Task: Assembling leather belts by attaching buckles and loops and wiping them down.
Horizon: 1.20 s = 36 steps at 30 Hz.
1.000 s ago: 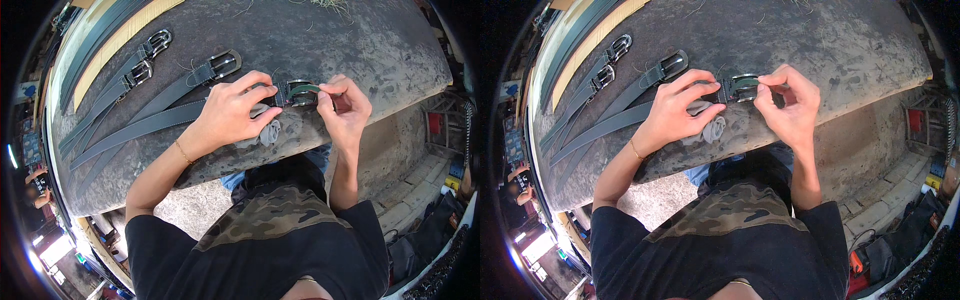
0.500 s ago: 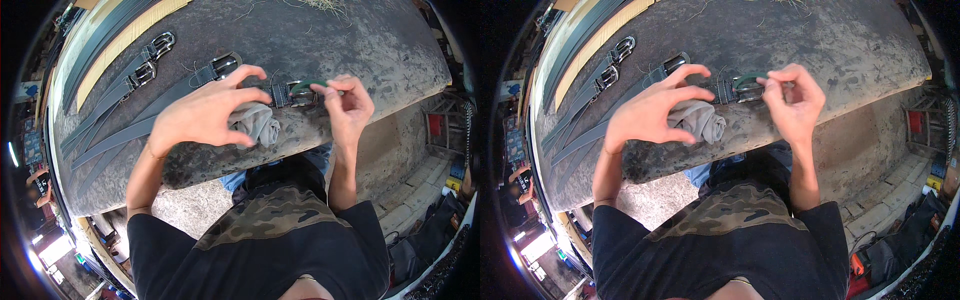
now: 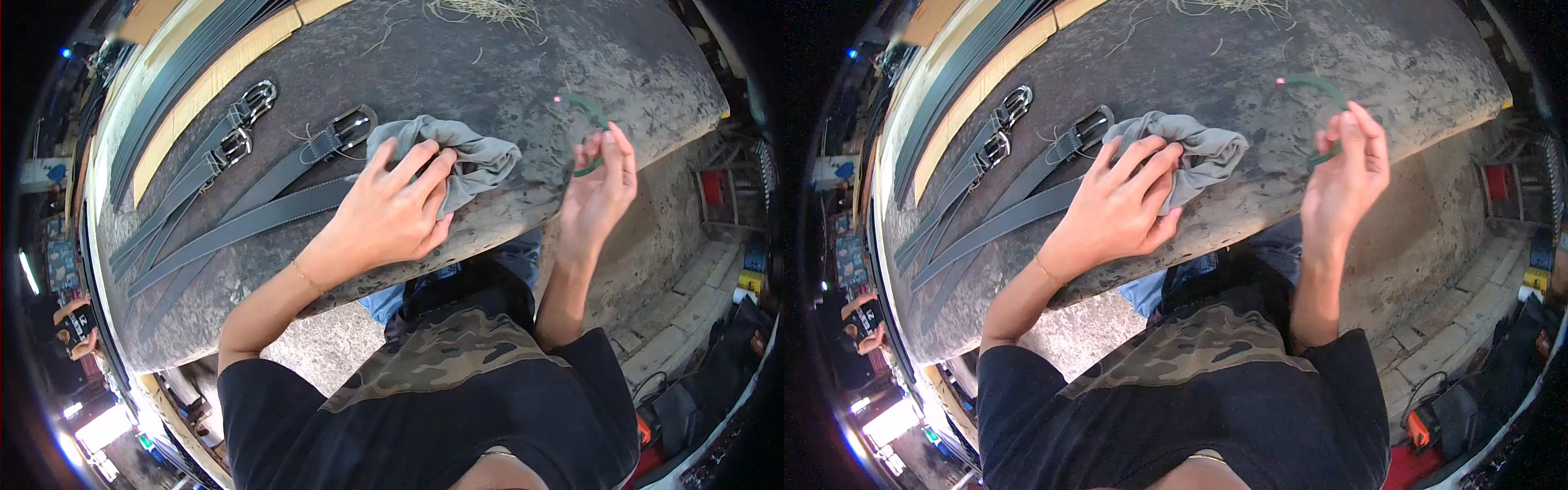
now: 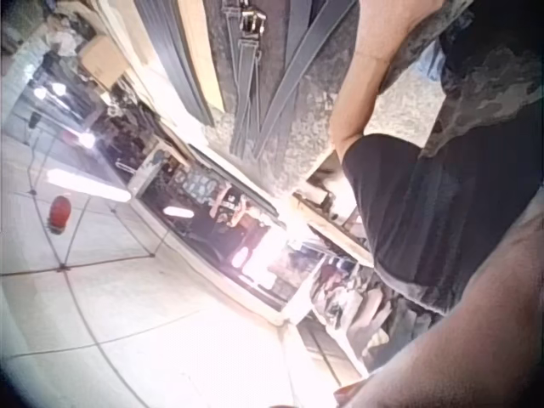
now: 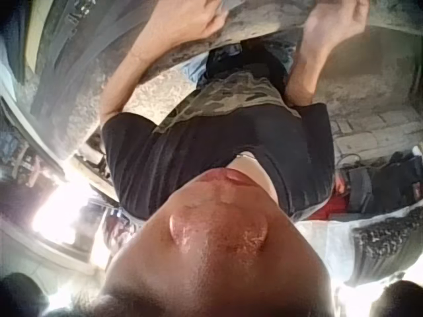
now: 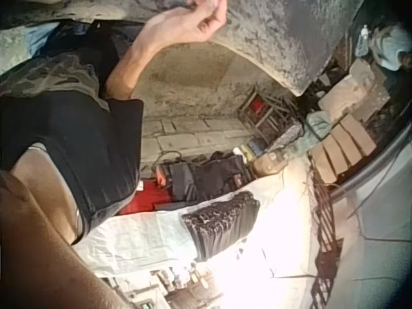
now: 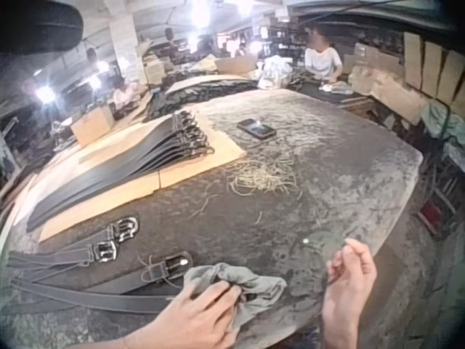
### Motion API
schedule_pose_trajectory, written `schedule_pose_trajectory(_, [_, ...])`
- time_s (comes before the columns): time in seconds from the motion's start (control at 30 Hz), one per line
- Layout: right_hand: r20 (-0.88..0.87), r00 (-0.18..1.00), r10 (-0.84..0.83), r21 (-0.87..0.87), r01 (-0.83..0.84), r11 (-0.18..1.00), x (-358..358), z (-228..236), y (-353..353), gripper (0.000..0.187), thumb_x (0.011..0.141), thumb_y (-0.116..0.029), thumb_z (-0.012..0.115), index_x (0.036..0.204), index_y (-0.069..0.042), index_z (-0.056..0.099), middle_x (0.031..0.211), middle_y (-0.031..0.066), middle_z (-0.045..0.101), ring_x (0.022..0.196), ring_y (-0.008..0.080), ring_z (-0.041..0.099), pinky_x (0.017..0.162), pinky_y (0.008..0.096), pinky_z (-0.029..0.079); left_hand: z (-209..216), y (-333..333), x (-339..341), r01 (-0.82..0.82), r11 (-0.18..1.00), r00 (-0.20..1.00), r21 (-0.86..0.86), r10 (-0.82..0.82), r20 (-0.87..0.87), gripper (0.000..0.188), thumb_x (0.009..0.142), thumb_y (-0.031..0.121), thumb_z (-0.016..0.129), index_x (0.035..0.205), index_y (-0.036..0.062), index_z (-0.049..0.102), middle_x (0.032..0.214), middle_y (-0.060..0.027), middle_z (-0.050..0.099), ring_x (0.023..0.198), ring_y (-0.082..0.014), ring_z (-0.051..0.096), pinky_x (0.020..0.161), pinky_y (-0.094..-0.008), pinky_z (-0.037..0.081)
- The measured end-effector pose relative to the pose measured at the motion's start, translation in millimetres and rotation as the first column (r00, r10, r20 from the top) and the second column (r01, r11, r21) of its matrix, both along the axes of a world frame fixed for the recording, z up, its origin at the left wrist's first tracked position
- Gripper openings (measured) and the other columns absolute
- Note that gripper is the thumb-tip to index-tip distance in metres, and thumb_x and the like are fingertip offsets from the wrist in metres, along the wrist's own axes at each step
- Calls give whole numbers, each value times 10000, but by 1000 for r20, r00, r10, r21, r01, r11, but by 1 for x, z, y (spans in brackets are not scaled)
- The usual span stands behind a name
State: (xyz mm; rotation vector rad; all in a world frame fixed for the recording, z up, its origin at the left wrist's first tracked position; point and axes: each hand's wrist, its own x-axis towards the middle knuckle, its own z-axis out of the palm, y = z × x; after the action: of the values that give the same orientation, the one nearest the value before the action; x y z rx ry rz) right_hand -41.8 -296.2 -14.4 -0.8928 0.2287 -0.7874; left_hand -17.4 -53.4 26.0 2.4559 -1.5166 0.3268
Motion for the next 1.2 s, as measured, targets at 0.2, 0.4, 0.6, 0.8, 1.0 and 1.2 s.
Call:
schedule_pose_trajectory(0.2, [-108,973,-204,-42,200,979,-33,4,-79,232,929,-75,615,1140,21,632,1028,113,680,790,90,561,712,233,416,-6,0,13,65,998,996,10,-65,-55,197,751,84,673,896,-48,660,1142,-123,595,1130,-280,532,901,-416,466])
schedule_pose_trajectory(0.4, [-138,938,-317,-97,306,947,-65,-9,-140,250,908,-61,648,1145,18,642,1051,99,694,786,83,569,695,224,432,3,-8,34,-29,928,906,-371,-133,-403,224,703,-77,649,922,-33,632,974,-147,629,894,-317,639,804,-361,510])
schedule_pose_trajectory(0.6, [-53,694,-718,-643,526,556,-51,-31,-153,195,850,-24,713,1045,-15,712,957,87,714,867,122,651,738,261,521,17,-104,54,-261,790,889,-555,-29,-458,340,849,-25,549,1183,36,574,937,-170,659,731,-208,639,675,-313,491])
schedule_pose_trajectory(0.8, [-19,760,-649,-915,249,318,-36,-53,-159,145,810,24,711,942,-35,724,881,103,700,765,152,628,674,263,517,-23,-224,77,-232,690,937,-685,-30,-348,360,893,33,487,1246,31,556,1086,-222,640,979,-333,638,875,-353,487])
schedule_pose_trajectory(1.0, [-47,652,-757,-471,654,592,-58,-54,-202,188,860,-13,692,1044,28,684,906,87,695,722,100,612,652,227,509,-63,-294,39,262,869,965,-419,-241,102,389,770,29,529,1146,1,622,1140,-224,627,992,-365,627,861,-386,499])
schedule_pose_trajectory(1.2, [-140,784,-604,-262,559,786,-66,-49,-215,211,899,-30,648,1103,20,626,983,110,692,788,104,619,684,233,508,-34,-245,4,209,853,521,-478,-511,-684,163,733,48,487,758,-12,636,685,-151,609,615,-246,587,587,-376,443])
